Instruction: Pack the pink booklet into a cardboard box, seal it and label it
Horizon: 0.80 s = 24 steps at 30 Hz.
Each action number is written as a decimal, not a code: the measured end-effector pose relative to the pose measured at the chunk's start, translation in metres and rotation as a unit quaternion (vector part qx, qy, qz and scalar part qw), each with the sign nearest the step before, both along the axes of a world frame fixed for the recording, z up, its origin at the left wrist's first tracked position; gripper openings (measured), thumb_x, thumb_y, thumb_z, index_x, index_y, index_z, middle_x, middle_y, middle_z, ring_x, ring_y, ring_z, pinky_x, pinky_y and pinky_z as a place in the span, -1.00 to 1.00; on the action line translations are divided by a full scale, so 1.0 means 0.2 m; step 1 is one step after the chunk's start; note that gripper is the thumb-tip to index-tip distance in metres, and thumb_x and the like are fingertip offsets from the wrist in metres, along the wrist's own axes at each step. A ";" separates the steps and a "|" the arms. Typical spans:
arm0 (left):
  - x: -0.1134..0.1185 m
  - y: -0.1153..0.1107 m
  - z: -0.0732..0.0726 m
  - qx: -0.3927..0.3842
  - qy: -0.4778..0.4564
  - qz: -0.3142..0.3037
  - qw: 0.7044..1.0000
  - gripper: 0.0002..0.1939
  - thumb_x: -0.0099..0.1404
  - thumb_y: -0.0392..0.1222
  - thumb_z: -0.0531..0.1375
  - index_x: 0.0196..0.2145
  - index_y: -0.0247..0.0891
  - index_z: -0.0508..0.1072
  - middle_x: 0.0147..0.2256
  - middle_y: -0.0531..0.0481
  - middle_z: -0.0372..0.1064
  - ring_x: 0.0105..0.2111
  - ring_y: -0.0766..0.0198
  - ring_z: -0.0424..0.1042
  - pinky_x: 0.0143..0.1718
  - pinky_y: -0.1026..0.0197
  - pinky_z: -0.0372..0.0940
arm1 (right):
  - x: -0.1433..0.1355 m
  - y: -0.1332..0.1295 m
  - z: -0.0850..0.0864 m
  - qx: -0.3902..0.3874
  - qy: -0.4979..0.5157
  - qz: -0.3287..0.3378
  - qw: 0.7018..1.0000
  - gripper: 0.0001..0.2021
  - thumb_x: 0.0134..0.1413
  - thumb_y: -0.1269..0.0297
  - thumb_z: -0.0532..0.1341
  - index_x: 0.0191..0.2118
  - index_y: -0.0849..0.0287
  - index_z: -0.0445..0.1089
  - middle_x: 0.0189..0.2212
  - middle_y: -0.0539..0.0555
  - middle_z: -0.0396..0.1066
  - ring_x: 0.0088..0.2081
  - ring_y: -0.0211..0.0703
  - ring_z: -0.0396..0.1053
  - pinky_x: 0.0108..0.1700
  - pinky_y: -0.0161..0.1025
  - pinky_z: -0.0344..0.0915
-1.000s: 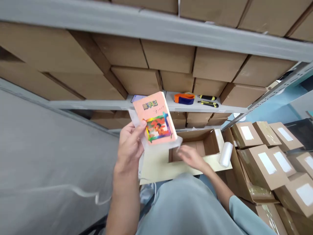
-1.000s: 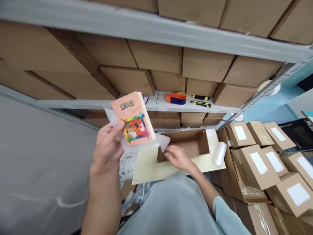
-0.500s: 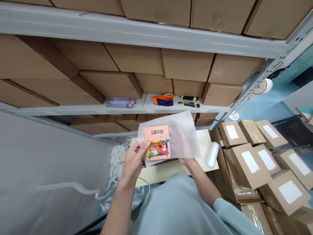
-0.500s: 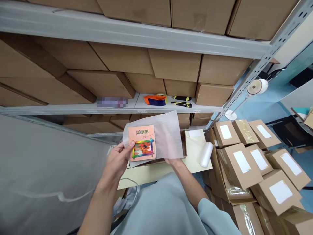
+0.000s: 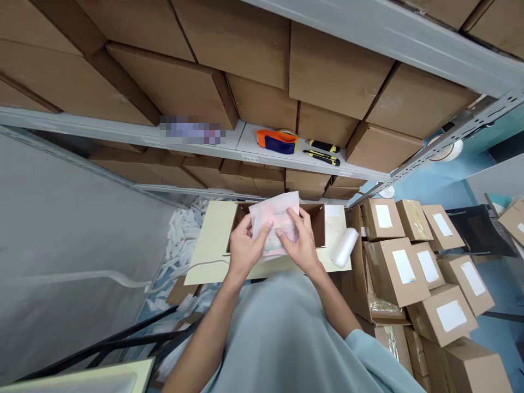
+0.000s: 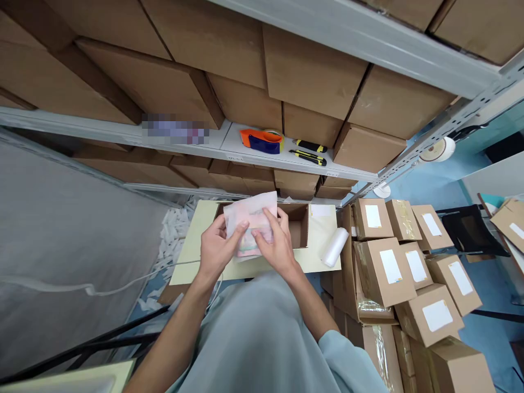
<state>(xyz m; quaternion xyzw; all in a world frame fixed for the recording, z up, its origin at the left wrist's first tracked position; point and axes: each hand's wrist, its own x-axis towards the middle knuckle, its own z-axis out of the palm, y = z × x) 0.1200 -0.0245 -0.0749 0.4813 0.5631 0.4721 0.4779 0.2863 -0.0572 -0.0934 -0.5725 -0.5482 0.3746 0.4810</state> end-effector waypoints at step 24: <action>-0.48 0.48 0.05 0.011 0.252 -0.312 0.916 -0.66 0.37 0.11 0.35 -0.13 -0.18 0.75 -0.15 -0.06 0.69 -0.09 -0.06 0.63 0.04 0.05 0.49 | 0.27 0.25 0.10 -0.076 -0.117 0.109 0.984 -0.53 0.25 -0.17 0.38 -0.05 0.18 0.63 -0.16 0.10 0.65 -0.14 0.03 0.54 -0.04 -0.12 0.48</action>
